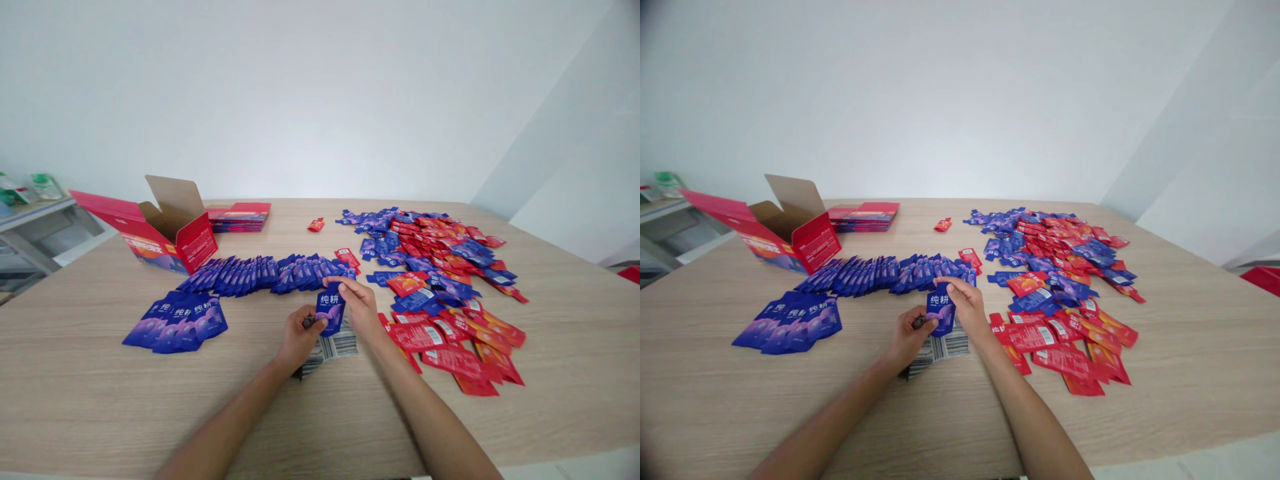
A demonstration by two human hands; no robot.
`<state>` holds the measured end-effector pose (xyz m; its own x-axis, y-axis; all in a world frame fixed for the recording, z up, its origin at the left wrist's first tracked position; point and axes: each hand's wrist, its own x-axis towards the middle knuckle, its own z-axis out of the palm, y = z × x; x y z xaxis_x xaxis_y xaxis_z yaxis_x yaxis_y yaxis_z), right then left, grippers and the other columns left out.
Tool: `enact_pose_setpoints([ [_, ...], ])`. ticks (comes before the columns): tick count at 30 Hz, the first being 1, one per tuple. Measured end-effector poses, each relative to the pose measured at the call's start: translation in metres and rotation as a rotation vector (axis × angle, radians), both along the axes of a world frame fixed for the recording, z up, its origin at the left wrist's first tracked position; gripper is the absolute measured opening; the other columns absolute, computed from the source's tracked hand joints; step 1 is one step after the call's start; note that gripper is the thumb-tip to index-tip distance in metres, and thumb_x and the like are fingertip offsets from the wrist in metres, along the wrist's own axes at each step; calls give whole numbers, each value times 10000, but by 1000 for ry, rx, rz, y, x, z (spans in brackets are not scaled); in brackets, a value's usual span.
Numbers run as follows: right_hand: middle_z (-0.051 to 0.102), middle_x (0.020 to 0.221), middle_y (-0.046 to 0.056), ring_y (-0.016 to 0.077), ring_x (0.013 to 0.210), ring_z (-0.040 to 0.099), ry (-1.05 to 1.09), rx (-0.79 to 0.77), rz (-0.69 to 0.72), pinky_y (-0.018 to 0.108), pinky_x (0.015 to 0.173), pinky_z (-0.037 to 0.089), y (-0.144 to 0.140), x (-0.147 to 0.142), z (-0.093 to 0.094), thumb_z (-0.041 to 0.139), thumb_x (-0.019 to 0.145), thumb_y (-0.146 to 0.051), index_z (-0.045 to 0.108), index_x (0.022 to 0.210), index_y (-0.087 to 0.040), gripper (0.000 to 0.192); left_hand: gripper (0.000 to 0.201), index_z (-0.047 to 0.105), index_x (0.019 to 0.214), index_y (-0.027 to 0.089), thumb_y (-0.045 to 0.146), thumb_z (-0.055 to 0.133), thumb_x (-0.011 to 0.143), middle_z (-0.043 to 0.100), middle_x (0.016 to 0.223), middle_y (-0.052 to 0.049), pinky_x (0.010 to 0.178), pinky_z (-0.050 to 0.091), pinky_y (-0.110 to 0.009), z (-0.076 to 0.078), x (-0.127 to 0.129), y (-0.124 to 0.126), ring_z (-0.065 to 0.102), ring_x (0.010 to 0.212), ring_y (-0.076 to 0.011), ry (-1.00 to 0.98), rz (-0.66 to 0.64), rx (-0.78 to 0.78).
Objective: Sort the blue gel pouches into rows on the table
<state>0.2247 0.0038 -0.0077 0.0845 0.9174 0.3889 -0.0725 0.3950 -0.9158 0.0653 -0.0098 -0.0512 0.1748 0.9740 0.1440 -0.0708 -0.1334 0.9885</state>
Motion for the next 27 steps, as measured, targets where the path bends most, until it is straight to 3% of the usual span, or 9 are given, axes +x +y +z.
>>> enact_pose_setpoints([
  [2, 785, 981, 45, 265, 970, 703, -62, 57, -44, 391, 886, 523, 2, 8, 2, 682, 873, -470, 811, 956, -266, 255, 306, 711, 825, 145, 441, 741, 752, 643, 720, -11, 619, 401, -241, 5, -3, -1, 520, 649, -128, 13, 28, 53],
  [6, 766, 891, 31, 237, 876, 673, 10, 122, -117, 364, 803, 505, 8, 16, -1, 748, 804, -431, 810, 866, -264, 189, 289, 704, 844, 165, 446, 643, 867, 641, 736, -14, 637, 403, -240, 15, -13, -1, 542, 691, -143, 79, 151, 188],
  [12, 723, 694, -6, 184, 658, 636, 188, -1, -68, 333, 677, 492, 12, 7, -8, 817, 722, -400, 803, 846, -264, 185, 233, 721, 951, 175, 368, 593, 922, 714, 820, -45, 714, 460, -258, 26, -28, 0, 620, 722, -160, 265, 284, 408],
  [18, 734, 665, -21, 166, 624, 647, 415, -83, -83, 314, 654, 499, 13, -3, -10, 892, 599, -374, 799, 780, -280, 224, 241, 722, 923, 162, 371, 601, 918, 735, 819, -53, 725, 504, -264, 24, -29, 4, 663, 736, -170, 293, 341, 424],
  [27, 739, 667, -20, 181, 636, 673, 405, -98, -83, 333, 680, 515, 14, -2, -13, 887, 610, -345, 792, 795, -279, 218, 235, 727, 927, 159, 349, 589, 930, 753, 844, -59, 736, 526, -262, 21, -31, 8, 686, 759, -167, 346, 353, 472],
])
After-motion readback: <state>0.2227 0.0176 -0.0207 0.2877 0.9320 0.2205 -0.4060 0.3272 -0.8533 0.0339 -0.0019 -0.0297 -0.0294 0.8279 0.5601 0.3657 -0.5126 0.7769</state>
